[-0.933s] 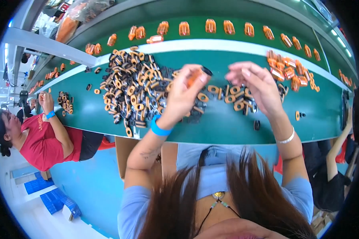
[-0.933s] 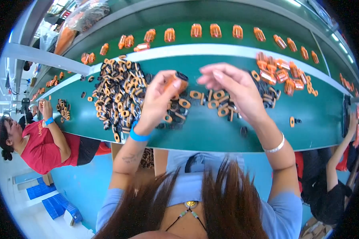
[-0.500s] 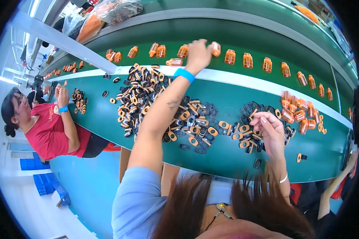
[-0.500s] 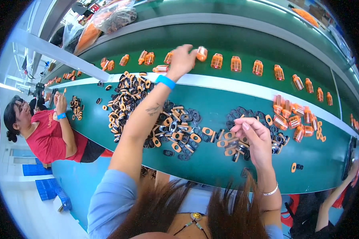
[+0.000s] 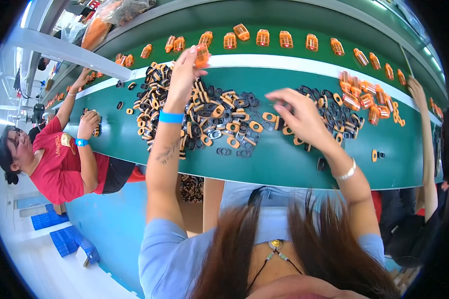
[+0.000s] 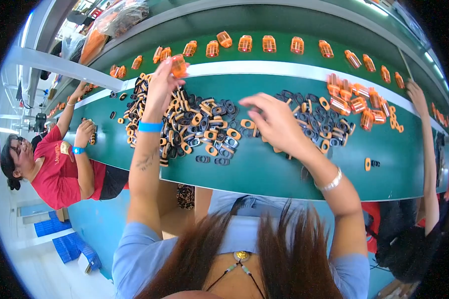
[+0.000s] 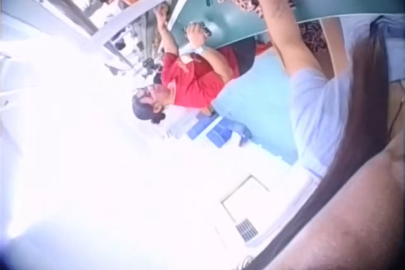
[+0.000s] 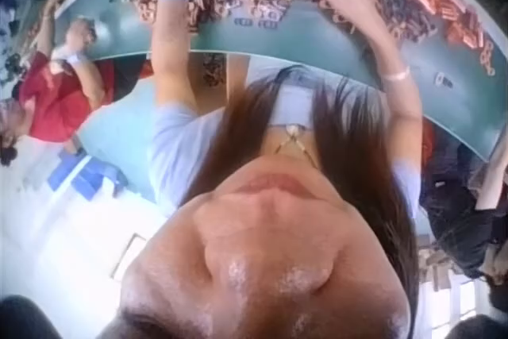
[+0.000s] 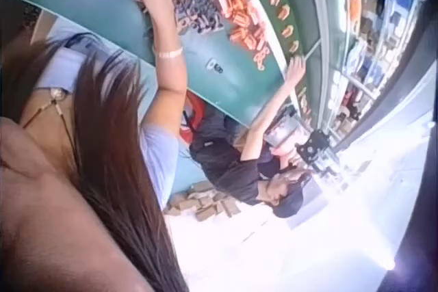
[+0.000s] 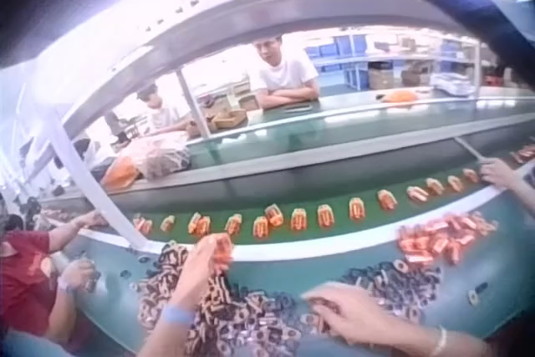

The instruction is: The person assembles small electronic components by fitting a black piece into an orange casing by hand.

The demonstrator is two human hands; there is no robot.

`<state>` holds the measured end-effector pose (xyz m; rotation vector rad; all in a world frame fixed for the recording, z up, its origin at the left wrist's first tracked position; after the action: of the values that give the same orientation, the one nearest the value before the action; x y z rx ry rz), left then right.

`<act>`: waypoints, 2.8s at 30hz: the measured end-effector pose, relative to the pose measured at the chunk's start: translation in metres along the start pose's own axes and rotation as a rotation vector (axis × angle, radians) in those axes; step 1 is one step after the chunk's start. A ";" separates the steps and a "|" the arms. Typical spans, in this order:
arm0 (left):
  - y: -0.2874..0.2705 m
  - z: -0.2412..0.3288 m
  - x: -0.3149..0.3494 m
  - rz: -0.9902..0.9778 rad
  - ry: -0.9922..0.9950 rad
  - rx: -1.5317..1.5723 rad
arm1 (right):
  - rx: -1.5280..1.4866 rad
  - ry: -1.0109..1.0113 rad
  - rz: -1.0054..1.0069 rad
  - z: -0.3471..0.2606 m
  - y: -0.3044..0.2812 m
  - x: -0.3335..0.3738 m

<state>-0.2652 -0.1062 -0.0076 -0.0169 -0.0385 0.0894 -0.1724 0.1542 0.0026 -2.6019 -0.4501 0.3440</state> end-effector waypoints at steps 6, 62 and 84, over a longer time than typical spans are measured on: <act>0.047 0.017 0.106 -0.223 -0.052 0.395 | 0.309 -0.287 -0.009 0.013 0.048 -0.033; 0.110 0.008 0.251 -0.318 0.221 0.016 | -0.135 -0.165 0.316 -0.068 -0.010 0.143; 0.110 0.009 0.244 -0.324 0.233 0.025 | -0.841 0.231 0.261 -0.046 0.001 0.134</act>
<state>-0.0323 0.0251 0.0088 0.0039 0.1923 -0.2366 -0.0351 0.1846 0.0199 -3.4767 -0.1842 -0.1062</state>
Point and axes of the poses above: each hand's wrist, its own x-axis away from the middle knuckle, its own y-axis out of the palm, z = x × y, the point moved 6 cm from there along -x, towards the middle knuckle, and after that the axes turned 4 degrees about z, right-handed, at the moved point
